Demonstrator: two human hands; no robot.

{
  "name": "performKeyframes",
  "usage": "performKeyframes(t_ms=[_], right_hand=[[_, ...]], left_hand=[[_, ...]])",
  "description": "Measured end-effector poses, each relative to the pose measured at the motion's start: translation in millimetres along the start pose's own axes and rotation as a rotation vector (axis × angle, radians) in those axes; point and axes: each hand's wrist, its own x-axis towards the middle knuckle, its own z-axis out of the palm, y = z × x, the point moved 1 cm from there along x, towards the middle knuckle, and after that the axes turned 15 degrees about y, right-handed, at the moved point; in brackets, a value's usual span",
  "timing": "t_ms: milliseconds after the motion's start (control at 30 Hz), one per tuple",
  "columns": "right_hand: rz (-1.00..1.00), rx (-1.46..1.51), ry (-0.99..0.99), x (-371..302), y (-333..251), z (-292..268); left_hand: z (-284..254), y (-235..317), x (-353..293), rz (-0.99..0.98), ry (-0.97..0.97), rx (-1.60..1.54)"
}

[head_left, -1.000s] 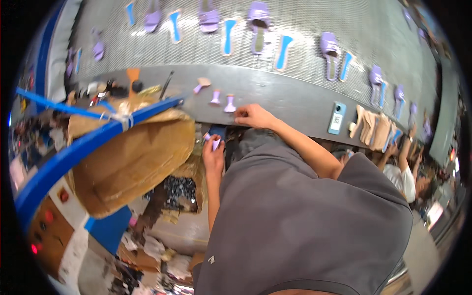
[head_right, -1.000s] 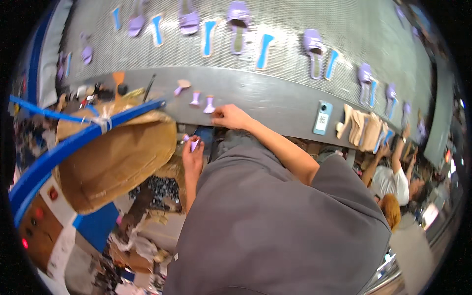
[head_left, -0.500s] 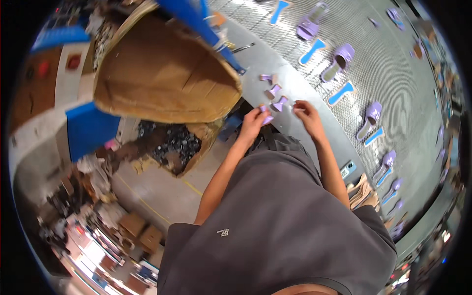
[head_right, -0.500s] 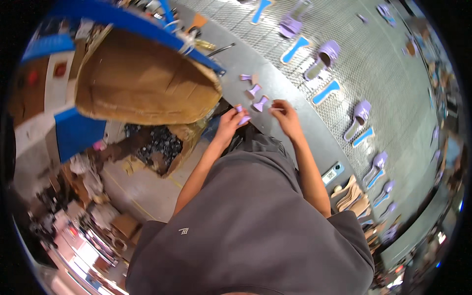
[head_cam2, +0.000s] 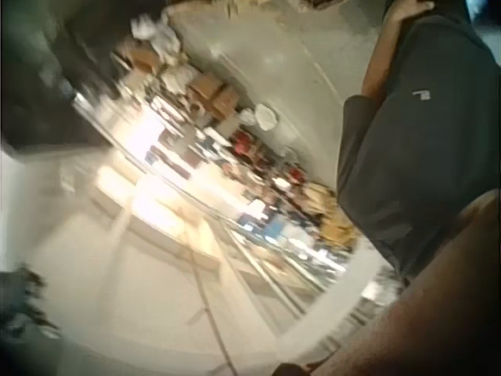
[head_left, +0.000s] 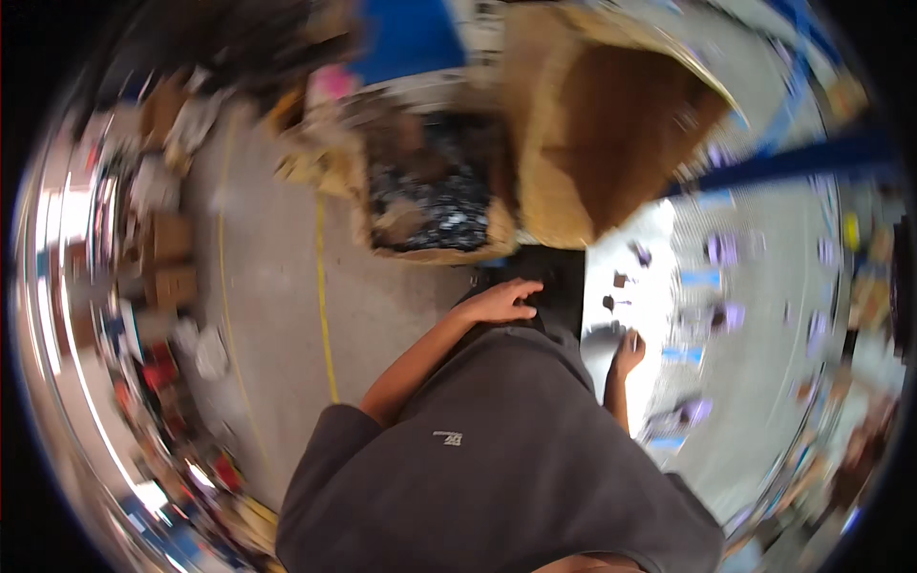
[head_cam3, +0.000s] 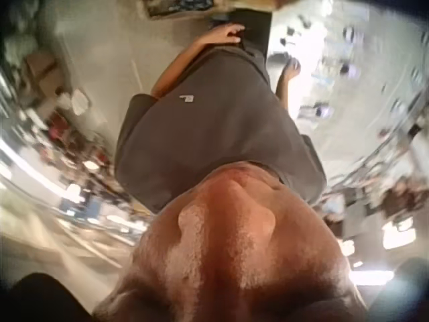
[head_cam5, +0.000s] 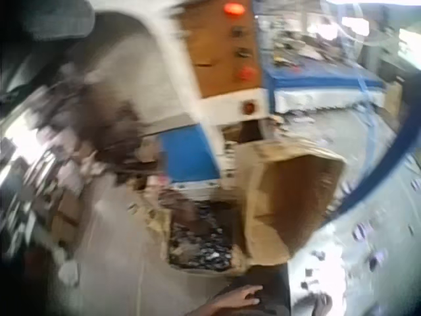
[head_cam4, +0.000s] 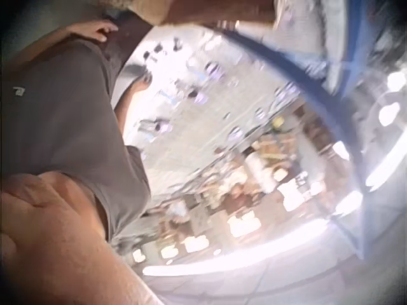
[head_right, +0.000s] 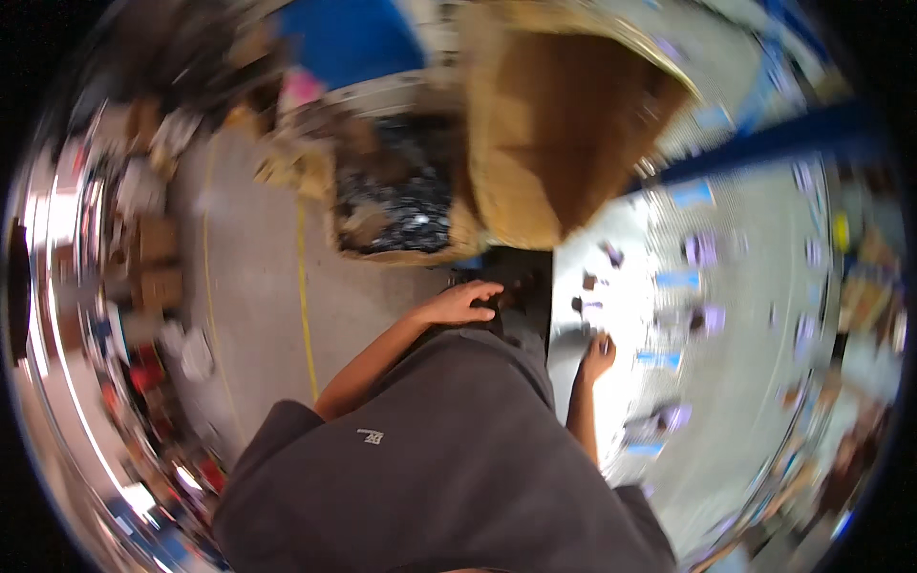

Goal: The person assembles purple slipper sandals by attaching a beige sole to a purple upper using a manual press machine. They pick up the components, place them into the press, operate the lever to bond them, and then place the finished slipper onto a perforated metal conveyor belt.

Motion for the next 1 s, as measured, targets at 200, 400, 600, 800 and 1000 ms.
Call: performKeyframes(t_ms=[200, 400, 600, 800, 1000], right_hand=[[0.02, -0.522, 0.115, -44, 16, -41], [-0.132, -0.795, 0.167, -122, -10, -30], [-0.219, -0.894, 0.068, -233, -33, -1], [0.071, -0.705, -0.42, -392, -93, 65], [0.12, -0.655, -0.544, -448, -98, 82]], left_hand=[[-54, -121, -142, -0.134, 0.428, -0.687], [-141, -278, -227, -0.475, 1.053, -1.045], [-262, -421, -190, -0.367, 1.273, -0.021], [-376, -471, -71, -0.495, 1.007, 0.192], [-384, -523, 10, -0.579, 0.957, 0.307]])
